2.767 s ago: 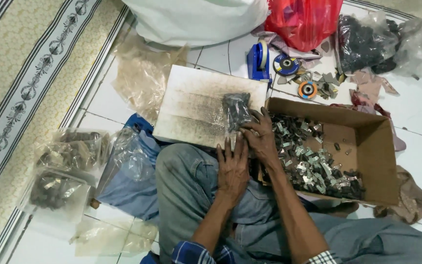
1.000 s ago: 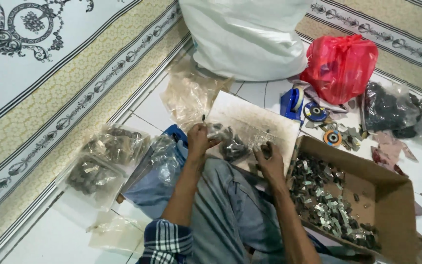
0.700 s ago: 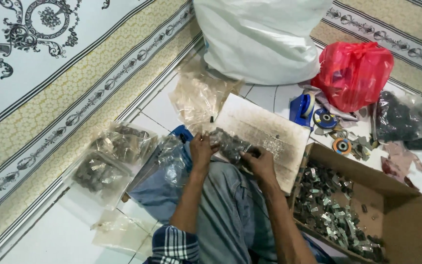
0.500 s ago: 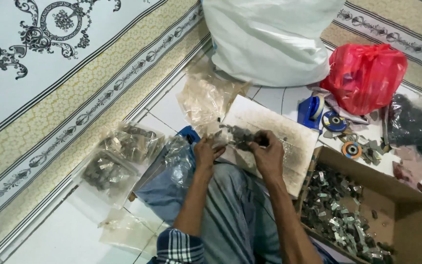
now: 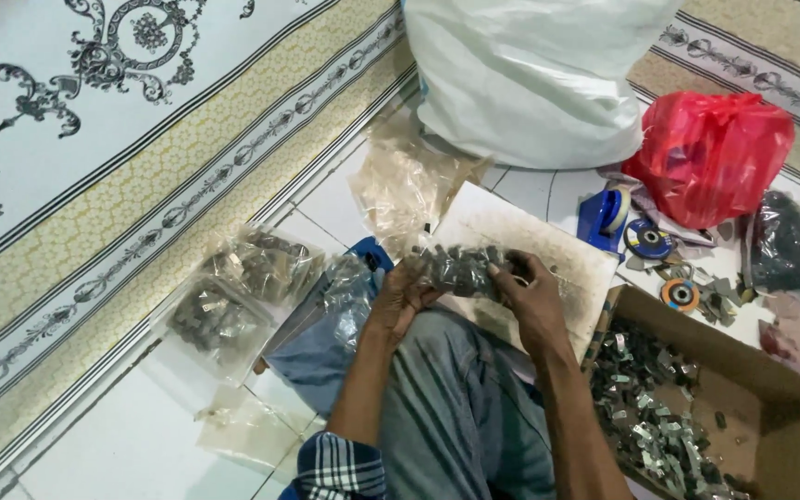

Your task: Sorting and organizing various small metal hardware components from bags into a cardboard box and onto a board.

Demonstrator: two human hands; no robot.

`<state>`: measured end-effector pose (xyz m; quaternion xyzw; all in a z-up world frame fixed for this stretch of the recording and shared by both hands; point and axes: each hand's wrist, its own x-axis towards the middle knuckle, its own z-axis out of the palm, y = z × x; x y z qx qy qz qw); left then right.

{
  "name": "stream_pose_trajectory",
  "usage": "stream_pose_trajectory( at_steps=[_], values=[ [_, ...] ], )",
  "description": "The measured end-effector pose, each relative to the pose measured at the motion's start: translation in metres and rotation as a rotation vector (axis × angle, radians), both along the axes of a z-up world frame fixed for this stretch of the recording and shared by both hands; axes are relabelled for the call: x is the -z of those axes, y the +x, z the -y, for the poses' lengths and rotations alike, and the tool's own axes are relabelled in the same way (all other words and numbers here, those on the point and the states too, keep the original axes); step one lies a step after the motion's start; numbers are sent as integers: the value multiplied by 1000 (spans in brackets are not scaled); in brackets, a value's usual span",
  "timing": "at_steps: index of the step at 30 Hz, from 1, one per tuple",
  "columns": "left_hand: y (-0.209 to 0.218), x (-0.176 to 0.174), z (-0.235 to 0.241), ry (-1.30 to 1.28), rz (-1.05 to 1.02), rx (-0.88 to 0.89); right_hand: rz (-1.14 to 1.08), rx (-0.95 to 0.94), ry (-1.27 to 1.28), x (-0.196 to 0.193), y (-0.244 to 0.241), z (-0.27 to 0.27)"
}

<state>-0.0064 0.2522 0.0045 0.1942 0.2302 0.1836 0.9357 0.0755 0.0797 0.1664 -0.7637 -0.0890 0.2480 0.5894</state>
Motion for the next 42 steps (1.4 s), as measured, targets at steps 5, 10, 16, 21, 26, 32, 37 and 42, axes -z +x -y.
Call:
stream_pose_trajectory(
  at_steps=[5,10,16,21,26,32,37,42],
  values=[
    [-2,15,8,16,39,-63,-38,-75,-53,45,3,5],
    [-38,-3,-8,18,83,-158,-51,-60,1,-9,-50,-33],
    [-144,-33,-51,78,-119,-371,-164,-303,-22,34,-95,-70],
    [-222,-58,-59,272,-242,-453,-287,-393,133,76,-150,-86],
    [-268,-61,-99,342,-347,-496,-594,-356,260,86,-195,-116],
    [-282,-52,-166,1175,-1037,-560,-252,-696,39,80,-227,-148],
    [-258,5,-155,1672,-1246,-363,499,-859,40,142,-238,-139],
    [-248,36,-136,1931,-1355,-263,902,-1006,-230,123,-243,-145]
  ],
)
